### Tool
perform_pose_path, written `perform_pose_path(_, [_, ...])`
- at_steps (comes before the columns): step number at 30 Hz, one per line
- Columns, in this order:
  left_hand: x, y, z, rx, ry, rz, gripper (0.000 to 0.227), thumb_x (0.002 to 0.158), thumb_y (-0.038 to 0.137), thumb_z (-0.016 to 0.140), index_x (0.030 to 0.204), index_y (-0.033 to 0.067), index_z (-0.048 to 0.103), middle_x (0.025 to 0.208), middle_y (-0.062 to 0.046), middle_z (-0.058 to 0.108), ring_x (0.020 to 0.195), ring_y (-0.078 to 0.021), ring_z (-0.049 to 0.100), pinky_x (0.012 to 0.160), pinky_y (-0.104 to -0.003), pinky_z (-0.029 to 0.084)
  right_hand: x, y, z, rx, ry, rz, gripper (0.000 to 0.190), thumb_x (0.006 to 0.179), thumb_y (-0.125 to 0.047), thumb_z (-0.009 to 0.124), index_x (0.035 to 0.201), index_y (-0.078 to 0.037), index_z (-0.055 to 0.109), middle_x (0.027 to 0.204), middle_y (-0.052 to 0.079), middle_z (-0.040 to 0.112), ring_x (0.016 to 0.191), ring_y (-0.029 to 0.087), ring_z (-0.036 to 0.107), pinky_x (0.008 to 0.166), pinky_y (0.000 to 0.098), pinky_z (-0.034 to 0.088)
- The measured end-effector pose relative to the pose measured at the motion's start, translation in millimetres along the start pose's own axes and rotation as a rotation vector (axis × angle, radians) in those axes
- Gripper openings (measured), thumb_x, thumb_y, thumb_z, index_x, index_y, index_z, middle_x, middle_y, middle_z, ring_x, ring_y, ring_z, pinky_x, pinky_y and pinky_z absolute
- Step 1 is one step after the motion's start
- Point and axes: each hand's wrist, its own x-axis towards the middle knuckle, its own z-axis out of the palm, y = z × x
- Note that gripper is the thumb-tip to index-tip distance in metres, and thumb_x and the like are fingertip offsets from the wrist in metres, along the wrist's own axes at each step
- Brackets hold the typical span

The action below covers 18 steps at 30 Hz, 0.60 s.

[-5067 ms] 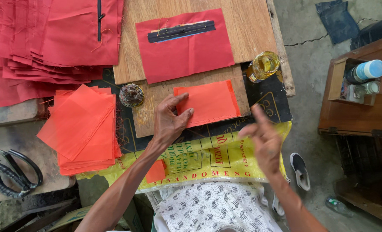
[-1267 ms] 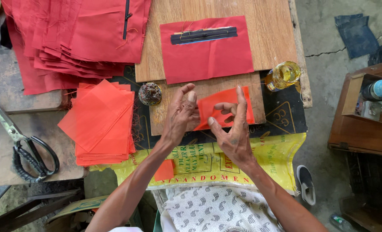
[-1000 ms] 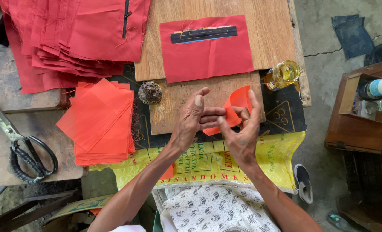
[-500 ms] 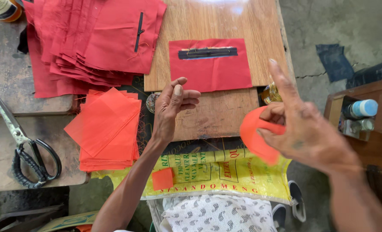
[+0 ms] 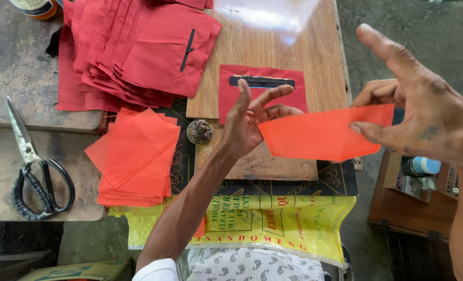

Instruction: The person assembles small fabric pouches by hand. They place a small orange fabric piece onto a larger red fabric piece with a zipper, smooth it down, and then fold the red fabric over the orange piece to enclose it.

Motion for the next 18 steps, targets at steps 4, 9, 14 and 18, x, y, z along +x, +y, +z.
perform_pose_path(4, [-3.5, 10.9, -1.3, 0.12, 0.123, 0.015, 0.082, 0.092, 0.059, 0.051, 0.15, 0.0017, 0.045, 0.108, -0.014, 0.071, 0.096, -0.0204, 0.069, 0.088, -0.039, 0.058, 10.0, 22.4, 8.3, 0.185, 0.073, 0.051, 0.12, 0.076, 0.004, 0.076, 0.169, -0.01, 0.004, 0.095, 0.025, 0.074, 0.093, 0.029, 0.077, 0.073, 0.0399, 0.062])
perform_pose_path(9, [-15.3, 14.0, 6.1, 0.722, 0.375, 0.185, 0.062, 0.091, 0.004, 0.082, 0.145, -0.0039, 0.053, 0.085, 0.004, 0.045, 0.075, -0.0028, 0.045, 0.065, -0.02, 0.042, 37.4, 60.3, 34.9, 0.288, 0.174, -0.084, 0.115, 0.071, 0.004, 0.083, 0.163, 0.001, 0.014, 0.143, 0.03, 0.055, 0.102, 0.032, 0.072, 0.07, 0.037, 0.065])
perform_pose_path(14, [-13.9, 22.9, 6.3, 1.055, 0.657, 0.123, 0.065, 0.083, 0.008, 0.079, 0.141, 0.0013, 0.052, 0.071, 0.006, 0.054, 0.061, -0.0015, 0.052, 0.053, -0.02, 0.044, 81.9, 96.8, 76.8, 0.601, 0.077, 0.045, 0.117, 0.069, 0.001, 0.086, 0.163, -0.001, 0.016, 0.128, 0.033, 0.055, 0.099, 0.029, 0.071, 0.08, 0.0341, 0.065])
perform_pose_path(18, [-0.8, 29.2, -8.2, 1.102, 0.726, 0.075, 0.067, 0.084, 0.009, 0.079, 0.143, -0.0002, 0.05, 0.068, 0.004, 0.052, 0.059, -0.0022, 0.047, 0.052, -0.02, 0.04, 119.8, 129.2, 108.0, 0.953, -0.045, 0.199, 0.114, 0.077, -0.002, 0.08, 0.169, -0.007, 0.013, 0.092, 0.022, 0.067, 0.079, 0.021, 0.07, 0.065, 0.0325, 0.058])
